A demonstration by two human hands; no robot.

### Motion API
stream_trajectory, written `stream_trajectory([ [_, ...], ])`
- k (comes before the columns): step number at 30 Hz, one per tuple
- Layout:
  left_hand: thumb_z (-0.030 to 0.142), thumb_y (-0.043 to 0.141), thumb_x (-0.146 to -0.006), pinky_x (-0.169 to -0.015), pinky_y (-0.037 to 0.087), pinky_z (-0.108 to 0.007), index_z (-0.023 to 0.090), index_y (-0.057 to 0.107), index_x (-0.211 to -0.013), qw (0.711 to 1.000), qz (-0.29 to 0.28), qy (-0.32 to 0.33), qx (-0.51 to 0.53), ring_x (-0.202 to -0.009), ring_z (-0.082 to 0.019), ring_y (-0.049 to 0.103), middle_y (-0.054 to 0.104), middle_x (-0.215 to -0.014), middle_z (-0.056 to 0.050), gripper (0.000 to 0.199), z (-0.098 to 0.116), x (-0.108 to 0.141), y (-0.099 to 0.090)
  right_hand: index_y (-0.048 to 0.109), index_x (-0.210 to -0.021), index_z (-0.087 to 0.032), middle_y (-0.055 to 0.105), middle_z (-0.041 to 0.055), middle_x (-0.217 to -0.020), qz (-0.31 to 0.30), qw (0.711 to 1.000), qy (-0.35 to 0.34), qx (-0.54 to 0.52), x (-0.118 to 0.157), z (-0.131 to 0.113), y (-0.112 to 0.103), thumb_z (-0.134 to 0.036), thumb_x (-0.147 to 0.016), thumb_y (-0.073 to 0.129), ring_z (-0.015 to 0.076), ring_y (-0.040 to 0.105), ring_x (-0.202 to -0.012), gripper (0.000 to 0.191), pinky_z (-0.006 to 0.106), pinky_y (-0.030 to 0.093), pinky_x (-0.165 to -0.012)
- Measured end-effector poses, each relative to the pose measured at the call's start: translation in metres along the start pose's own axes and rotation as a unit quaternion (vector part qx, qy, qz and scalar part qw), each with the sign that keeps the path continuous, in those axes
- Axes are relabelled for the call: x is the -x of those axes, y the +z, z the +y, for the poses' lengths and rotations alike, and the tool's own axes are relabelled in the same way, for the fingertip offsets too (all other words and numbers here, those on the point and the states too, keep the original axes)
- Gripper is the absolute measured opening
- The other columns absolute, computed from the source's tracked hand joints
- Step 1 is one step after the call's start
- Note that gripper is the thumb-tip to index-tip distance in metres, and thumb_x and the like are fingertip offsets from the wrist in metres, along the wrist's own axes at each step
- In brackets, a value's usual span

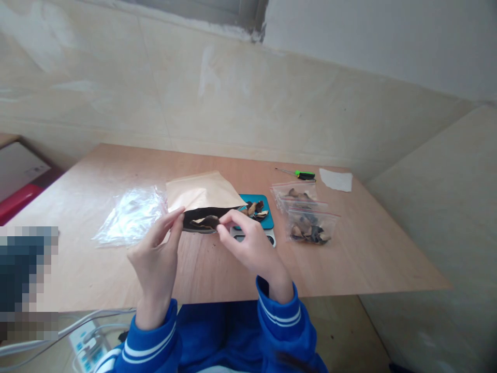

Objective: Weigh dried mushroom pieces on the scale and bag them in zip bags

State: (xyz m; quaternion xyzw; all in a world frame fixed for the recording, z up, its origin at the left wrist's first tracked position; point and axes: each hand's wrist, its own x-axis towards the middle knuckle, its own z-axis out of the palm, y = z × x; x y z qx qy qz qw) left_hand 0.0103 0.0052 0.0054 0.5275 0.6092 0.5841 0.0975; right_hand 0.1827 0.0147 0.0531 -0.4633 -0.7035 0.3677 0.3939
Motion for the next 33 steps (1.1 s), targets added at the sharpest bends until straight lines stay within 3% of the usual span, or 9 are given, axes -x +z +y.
stream_trajectory([
  [5,0.034,0.067,-0.089,-0.094,0.057,-0.033,0.028,0.074,-0.105,0.999,0.031,-0.019,0.010,-0.098,-0.020,0.074,0.077,-0.105,0.001,0.019,0.005,-0.007,0.000,0.053,-0.083,-0.021,0.064,-0.0004,-0.078,0.086,0.995,0.033,-0.040,-0.003,0.033,-0.049,-0.038,-0.091,0.050,0.0140,0.061,-0.073,0.019,0.027,0.048,-0.073],
  [8,0.035,0.067,-0.089,-0.094,0.057,-0.034,0.027,0.074,-0.106,0.999,0.038,-0.028,0.001,-0.097,-0.020,0.074,0.077,-0.102,0.001,0.020,0.006,-0.010,0.001,0.051,-0.079,-0.021,0.060,-0.0006,-0.075,0.119,0.989,0.064,0.060,-0.024,0.069,-0.078,-0.037,-0.089,0.049,0.0149,0.057,-0.072,0.019,0.026,0.044,-0.068],
  [11,0.034,0.067,-0.089,-0.091,0.058,-0.034,0.026,0.075,-0.105,0.998,0.045,-0.031,0.005,-0.093,-0.019,0.074,0.077,-0.097,-0.001,0.020,0.006,-0.017,0.003,0.050,-0.076,-0.020,0.058,-0.0008,-0.075,0.081,0.966,0.126,0.211,-0.051,0.101,-0.094,-0.026,-0.087,0.044,0.0145,0.055,-0.075,0.014,0.025,0.042,-0.069],
  [16,0.030,0.069,-0.085,-0.079,0.059,-0.028,0.020,0.076,-0.100,0.998,0.052,-0.038,0.021,-0.082,-0.017,0.075,0.077,-0.088,-0.004,0.020,0.016,-0.045,0.004,0.051,-0.066,-0.018,0.057,-0.0013,-0.067,0.012,0.942,0.175,0.286,-0.085,0.128,-0.093,-0.022,-0.086,0.049,0.0127,0.050,-0.066,0.021,0.022,0.036,-0.062],
  [22,0.027,0.069,-0.082,-0.075,0.058,-0.029,0.015,0.078,-0.096,0.998,0.059,-0.030,-0.021,-0.078,-0.018,0.074,0.077,-0.083,-0.007,0.021,0.025,-0.102,0.008,0.060,-0.061,-0.016,0.063,0.0047,-0.062,-0.050,0.910,0.206,0.357,-0.092,0.132,-0.086,-0.023,-0.087,0.053,0.0162,0.055,-0.063,0.028,0.026,0.034,-0.059],
  [25,0.030,0.071,-0.080,-0.075,0.056,-0.031,0.011,0.077,-0.096,0.998,0.058,-0.013,-0.025,-0.077,-0.019,0.072,0.077,-0.083,-0.010,0.026,0.018,-0.129,0.016,0.065,-0.062,-0.014,0.069,0.0101,-0.068,-0.057,0.896,0.207,0.388,-0.092,0.130,-0.086,-0.020,-0.086,0.054,0.0198,0.061,-0.069,0.028,0.027,0.039,-0.065],
  [28,0.036,0.070,-0.082,-0.076,0.053,-0.031,0.005,0.075,-0.101,1.000,0.020,-0.015,-0.012,-0.078,-0.018,0.070,0.077,-0.089,-0.012,0.037,0.010,-0.149,0.030,0.069,-0.068,-0.012,0.073,0.0148,-0.078,-0.051,0.889,0.201,0.409,-0.092,0.129,-0.087,-0.017,-0.084,0.056,0.0229,0.065,-0.077,0.022,0.029,0.042,-0.071],
  [33,0.040,0.047,-0.099,-0.090,0.048,-0.035,0.006,0.068,-0.107,0.999,0.019,-0.018,-0.042,-0.092,-0.018,0.066,0.073,-0.099,-0.012,0.041,0.006,-0.160,0.053,0.071,-0.079,-0.011,0.073,0.0166,-0.089,-0.020,0.892,0.181,0.414,-0.087,0.127,-0.089,-0.013,-0.085,0.054,0.0236,0.066,-0.084,0.018,0.029,0.045,-0.076],
])
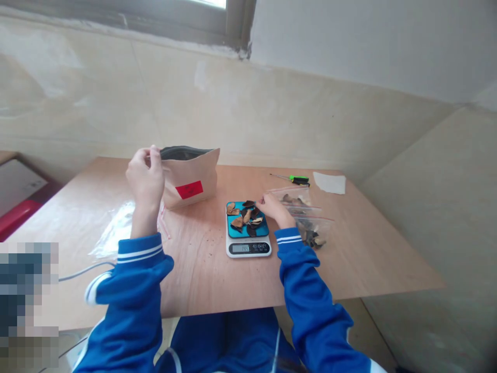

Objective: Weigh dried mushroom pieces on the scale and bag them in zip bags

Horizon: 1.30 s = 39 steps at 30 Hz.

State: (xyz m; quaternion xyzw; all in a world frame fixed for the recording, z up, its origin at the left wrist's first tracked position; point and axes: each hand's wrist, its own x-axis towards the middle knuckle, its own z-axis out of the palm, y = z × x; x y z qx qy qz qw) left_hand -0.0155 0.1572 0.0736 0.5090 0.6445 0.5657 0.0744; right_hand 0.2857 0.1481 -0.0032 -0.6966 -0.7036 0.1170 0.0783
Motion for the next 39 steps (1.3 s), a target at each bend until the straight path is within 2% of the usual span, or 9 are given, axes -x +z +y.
stream_trajectory([
  [7,0.037,0.036,-0.104,-0.112,0.034,-0.039,0.006,0.039,-0.129,0.994,-0.016,0.007,0.107,-0.125,-0.017,0.051,0.050,-0.136,-0.020,0.040,-0.013,0.005,0.004,0.065,-0.093,-0.013,0.069,0.0153,-0.100,0.090,0.995,-0.024,-0.045,0.015,0.001,-0.005,-0.013,-0.091,0.049,0.0229,0.062,-0.097,0.016,0.031,0.045,-0.087],
  [11,0.038,0.034,-0.104,-0.119,0.027,-0.044,0.010,0.032,-0.132,0.992,-0.033,0.032,0.122,-0.137,-0.020,0.041,0.037,-0.146,-0.022,0.039,-0.020,0.018,-0.005,0.061,-0.089,-0.017,0.067,0.0115,-0.096,0.133,0.987,-0.041,-0.077,0.032,0.001,-0.006,-0.017,-0.093,0.044,0.0226,0.061,-0.093,0.017,0.033,0.046,-0.085],
  [15,0.031,0.037,-0.102,-0.118,0.029,-0.045,0.010,0.034,-0.133,0.996,-0.029,0.006,0.088,-0.140,-0.022,0.040,0.041,-0.145,-0.021,0.037,-0.032,0.036,-0.017,0.059,-0.085,-0.019,0.067,0.0093,-0.093,0.180,0.967,-0.076,-0.164,0.050,0.001,-0.007,-0.021,-0.091,0.045,0.0226,0.061,-0.086,0.015,0.035,0.047,-0.080],
  [18,0.031,0.043,-0.097,-0.113,0.038,-0.047,0.011,0.045,-0.130,0.999,-0.035,-0.010,0.007,-0.131,-0.026,0.050,0.050,-0.138,-0.020,0.039,-0.055,0.052,-0.029,0.060,-0.084,-0.020,0.067,0.0090,-0.092,0.198,0.953,-0.083,-0.214,0.068,-0.001,-0.008,-0.026,-0.091,0.045,0.0231,0.062,-0.086,0.018,0.037,0.048,-0.081],
  [20,0.035,0.043,-0.093,-0.104,0.047,-0.050,0.013,0.054,-0.124,0.993,-0.088,-0.018,-0.073,-0.127,-0.031,0.054,0.057,-0.131,-0.018,0.039,-0.077,0.063,-0.037,0.062,-0.086,-0.020,0.068,0.0086,-0.093,0.209,0.944,-0.074,-0.242,0.083,-0.002,-0.009,-0.030,-0.092,0.045,0.0229,0.063,-0.086,0.020,0.037,0.048,-0.082],
  [26,0.036,0.055,-0.075,-0.111,0.037,-0.059,0.015,0.062,-0.106,0.978,-0.170,-0.024,-0.116,-0.125,-0.039,0.055,0.065,-0.119,-0.019,0.038,-0.140,0.098,-0.055,0.064,-0.088,-0.021,0.071,0.0076,-0.094,0.248,0.914,-0.006,-0.320,0.133,0.004,-0.004,-0.039,-0.093,0.048,0.0226,0.065,-0.087,0.025,0.035,0.050,-0.079],
  [29,0.038,0.054,-0.078,-0.108,0.041,-0.058,0.020,0.065,-0.104,0.968,-0.218,-0.038,-0.122,-0.124,-0.038,0.057,0.068,-0.117,-0.015,0.033,-0.159,0.112,-0.061,0.065,-0.087,-0.021,0.071,0.0080,-0.092,0.269,0.904,0.019,-0.331,0.143,0.011,0.001,-0.041,-0.092,0.049,0.0232,0.065,-0.086,0.026,0.036,0.051,-0.078],
  [33,0.043,0.054,-0.086,-0.100,0.048,-0.054,0.023,0.066,-0.117,0.961,-0.211,-0.072,-0.163,-0.119,-0.037,0.062,0.066,-0.127,-0.016,0.039,-0.161,0.120,-0.068,0.064,-0.088,-0.021,0.071,0.0091,-0.092,0.290,0.898,0.030,-0.330,0.144,0.014,0.002,-0.042,-0.091,0.050,0.0241,0.064,-0.086,0.026,0.038,0.051,-0.079],
  [39,0.048,0.053,-0.090,-0.087,0.053,-0.059,0.019,0.068,-0.125,0.948,-0.203,-0.096,-0.227,-0.107,-0.043,0.067,0.072,-0.114,-0.020,0.047,-0.132,0.118,-0.079,0.065,-0.089,-0.022,0.072,0.0081,-0.093,0.281,0.894,0.011,-0.350,0.146,-0.002,-0.004,-0.041,-0.093,0.050,0.0237,0.065,-0.088,0.024,0.037,0.051,-0.079],
])
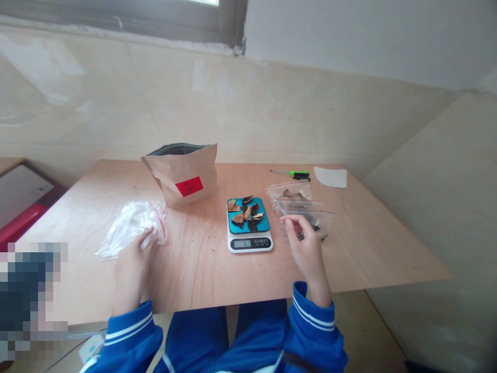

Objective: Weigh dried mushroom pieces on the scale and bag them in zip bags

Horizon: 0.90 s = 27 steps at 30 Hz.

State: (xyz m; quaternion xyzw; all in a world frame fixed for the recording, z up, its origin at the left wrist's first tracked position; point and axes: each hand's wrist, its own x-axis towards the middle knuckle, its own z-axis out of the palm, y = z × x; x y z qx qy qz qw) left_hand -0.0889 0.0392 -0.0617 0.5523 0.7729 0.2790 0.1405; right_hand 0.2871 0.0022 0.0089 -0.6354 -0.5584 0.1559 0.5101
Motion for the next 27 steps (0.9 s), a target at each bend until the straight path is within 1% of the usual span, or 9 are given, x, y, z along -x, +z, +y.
stream_trajectory([
  [3,0.048,0.059,-0.088,-0.092,0.052,-0.059,0.023,0.070,-0.123,0.998,0.043,0.019,0.034,-0.112,-0.042,0.066,0.072,-0.118,-0.015,0.044,0.013,0.011,-0.012,0.065,-0.091,-0.022,0.071,0.0066,-0.095,-0.036,0.998,0.001,-0.054,0.006,-0.012,0.011,-0.041,-0.095,0.051,0.0225,0.065,-0.092,0.024,0.035,0.050,-0.082],
  [5,0.048,0.062,-0.086,-0.098,0.052,-0.056,0.030,0.071,-0.120,0.991,0.057,0.089,0.083,-0.116,-0.037,0.065,0.072,-0.122,-0.008,0.040,0.027,0.023,-0.020,0.065,-0.093,-0.023,0.070,0.0056,-0.097,-0.086,0.991,0.010,-0.105,0.013,-0.022,0.025,-0.043,-0.096,0.050,0.0211,0.065,-0.092,0.025,0.035,0.050,-0.084],
  [9,0.045,0.062,-0.088,-0.103,0.053,-0.046,0.033,0.070,-0.120,0.951,-0.034,0.263,0.157,-0.122,-0.028,0.063,0.070,-0.125,0.000,0.036,0.063,0.049,-0.024,0.062,-0.107,-0.024,0.069,0.0049,-0.103,-0.199,0.956,0.067,-0.204,0.031,-0.044,0.064,-0.050,-0.096,0.049,0.0179,0.064,-0.087,0.031,0.034,0.050,-0.082],
  [11,0.041,0.060,-0.090,-0.102,0.055,-0.043,0.035,0.067,-0.126,0.928,-0.080,0.316,0.180,-0.123,-0.025,0.062,0.068,-0.128,0.001,0.037,0.078,0.060,-0.019,0.058,-0.112,-0.025,0.069,0.0042,-0.101,-0.208,0.939,0.106,-0.253,0.038,-0.050,0.082,-0.051,-0.094,0.054,0.0168,0.065,-0.085,0.033,0.032,0.051,-0.078],
  [13,0.038,0.060,-0.091,-0.103,0.054,-0.043,0.035,0.065,-0.128,0.914,-0.098,0.345,0.191,-0.126,-0.024,0.060,0.068,-0.129,0.000,0.037,0.089,0.067,-0.014,0.054,-0.107,-0.025,0.068,0.0015,-0.091,-0.182,0.926,0.143,-0.299,0.041,-0.050,0.093,-0.050,-0.087,0.062,0.0157,0.065,-0.077,0.033,0.030,0.051,-0.072],
  [16,0.034,0.062,-0.090,-0.109,0.048,-0.048,0.032,0.065,-0.128,0.903,-0.106,0.366,0.197,-0.133,-0.025,0.054,0.061,-0.139,-0.003,0.038,0.097,0.072,-0.011,0.046,-0.098,-0.025,0.063,-0.0053,-0.071,-0.152,0.909,0.180,-0.345,0.040,-0.043,0.096,-0.045,-0.079,0.070,0.0141,0.062,-0.063,0.037,0.028,0.049,-0.063],
  [20,0.037,0.063,-0.089,-0.114,0.040,-0.054,0.033,0.066,-0.125,0.902,-0.143,0.364,0.184,-0.143,-0.029,0.041,0.047,-0.152,-0.006,0.037,0.104,0.077,-0.017,0.047,-0.096,-0.025,0.061,-0.0072,-0.065,-0.140,0.918,0.179,-0.324,0.038,-0.037,0.086,-0.042,-0.078,0.071,0.0133,0.059,-0.058,0.035,0.027,0.046,-0.060],
  [24,0.036,0.058,-0.092,-0.114,0.040,-0.054,0.030,0.065,-0.118,0.901,-0.154,0.329,0.237,-0.143,-0.029,0.041,0.043,-0.155,-0.008,0.028,0.107,0.081,-0.009,0.050,-0.101,-0.025,0.062,-0.0053,-0.070,-0.203,0.898,0.159,-0.356,0.043,-0.046,0.080,-0.045,-0.084,0.066,0.0146,0.065,-0.066,0.030,0.030,0.051,-0.069],
  [27,0.034,0.065,-0.089,-0.108,0.049,-0.048,0.029,0.055,-0.128,0.889,-0.115,0.288,0.336,-0.133,-0.026,0.054,0.053,-0.147,-0.010,0.041,0.106,0.082,0.008,0.050,-0.104,-0.026,0.061,-0.0049,-0.073,-0.247,0.870,0.134,-0.405,0.047,-0.056,0.079,-0.046,-0.087,0.064,0.0148,0.066,-0.069,0.030,0.030,0.053,-0.072],
])
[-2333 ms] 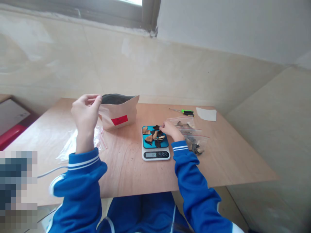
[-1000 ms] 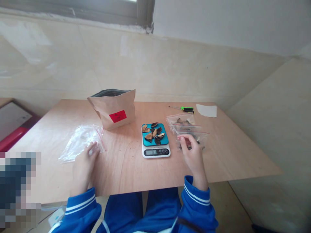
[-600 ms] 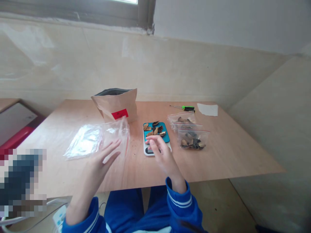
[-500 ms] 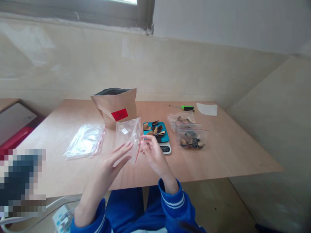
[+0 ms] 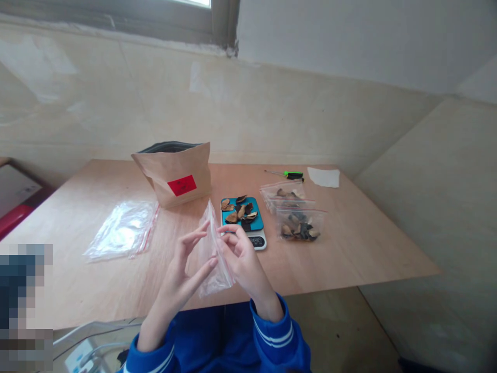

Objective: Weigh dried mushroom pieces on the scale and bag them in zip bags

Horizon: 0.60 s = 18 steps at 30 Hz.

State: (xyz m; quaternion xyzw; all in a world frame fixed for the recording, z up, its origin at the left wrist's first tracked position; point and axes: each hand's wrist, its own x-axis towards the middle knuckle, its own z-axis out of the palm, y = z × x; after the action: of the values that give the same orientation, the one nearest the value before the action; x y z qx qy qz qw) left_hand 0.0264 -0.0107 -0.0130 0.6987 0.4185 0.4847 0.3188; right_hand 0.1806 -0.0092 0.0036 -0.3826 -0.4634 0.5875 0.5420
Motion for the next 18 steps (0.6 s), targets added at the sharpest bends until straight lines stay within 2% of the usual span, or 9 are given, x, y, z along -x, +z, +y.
stream_trajectory([
  [3,0.036,0.070,-0.085,-0.101,0.056,-0.043,0.028,0.057,-0.130,0.998,0.050,-0.021,0.016,-0.119,-0.025,0.065,0.066,-0.131,-0.009,0.048,-0.008,0.002,0.009,0.051,-0.104,-0.026,0.060,-0.0042,-0.076,0.002,1.000,-0.025,-0.007,0.002,-0.003,0.006,-0.044,-0.088,0.063,0.0145,0.066,-0.072,0.027,0.030,0.054,-0.075],
  [6,0.037,0.071,-0.084,-0.096,0.059,-0.041,0.026,0.070,-0.114,0.995,0.088,-0.044,-0.001,-0.108,-0.025,0.070,0.074,-0.114,-0.006,0.032,-0.008,0.005,0.016,0.052,-0.100,-0.026,0.063,-0.0020,-0.081,0.040,0.998,-0.030,0.025,0.001,-0.005,0.008,-0.044,-0.088,0.063,0.0154,0.066,-0.077,0.024,0.030,0.054,-0.075],
  [9,0.038,0.073,-0.082,-0.090,0.062,-0.039,0.025,0.075,-0.102,0.988,0.144,-0.061,0.015,-0.100,-0.024,0.073,0.077,-0.105,-0.004,0.023,-0.005,0.005,0.023,0.052,-0.098,-0.025,0.064,-0.0014,-0.080,0.070,0.996,-0.022,0.055,0.001,-0.003,0.005,-0.041,-0.088,0.062,0.0158,0.066,-0.074,0.021,0.029,0.053,-0.070],
  [13,0.034,0.072,-0.083,-0.091,0.061,-0.039,0.024,0.074,-0.098,0.957,0.271,-0.097,0.014,-0.096,-0.022,0.074,0.078,-0.099,-0.004,0.018,-0.001,0.000,0.025,0.051,-0.096,-0.025,0.057,-0.0058,-0.065,0.155,0.983,-0.029,0.098,0.001,0.001,-0.012,-0.035,-0.084,0.064,0.0141,0.060,-0.059,0.019,0.028,0.051,-0.059],
  [15,0.033,0.072,-0.084,-0.092,0.060,-0.039,0.023,0.073,-0.098,0.943,0.320,-0.094,0.009,-0.094,-0.021,0.074,0.078,-0.097,-0.003,0.017,0.001,-0.005,0.022,0.051,-0.096,-0.026,0.053,-0.0076,-0.060,0.172,0.979,-0.032,0.108,0.001,0.001,-0.023,-0.036,-0.084,0.064,0.0143,0.058,-0.056,0.021,0.028,0.052,-0.058],
  [17,0.032,0.071,-0.084,-0.092,0.060,-0.038,0.024,0.073,-0.098,0.944,0.320,-0.083,0.001,-0.093,-0.020,0.074,0.077,-0.097,-0.002,0.016,0.003,-0.009,0.019,0.052,-0.099,-0.026,0.057,-0.0054,-0.064,0.145,0.980,-0.033,0.135,-0.001,-0.001,-0.036,-0.040,-0.088,0.060,0.0157,0.061,-0.061,0.019,0.031,0.055,-0.063],
  [18,0.032,0.071,-0.084,-0.091,0.060,-0.037,0.024,0.073,-0.098,0.948,0.310,-0.076,0.000,-0.094,-0.020,0.074,0.077,-0.098,-0.002,0.016,0.003,-0.011,0.018,0.054,-0.101,-0.025,0.061,-0.0023,-0.072,0.131,0.976,-0.040,0.169,-0.003,-0.002,-0.042,-0.042,-0.090,0.057,0.0170,0.065,-0.069,0.020,0.033,0.056,-0.069],
])
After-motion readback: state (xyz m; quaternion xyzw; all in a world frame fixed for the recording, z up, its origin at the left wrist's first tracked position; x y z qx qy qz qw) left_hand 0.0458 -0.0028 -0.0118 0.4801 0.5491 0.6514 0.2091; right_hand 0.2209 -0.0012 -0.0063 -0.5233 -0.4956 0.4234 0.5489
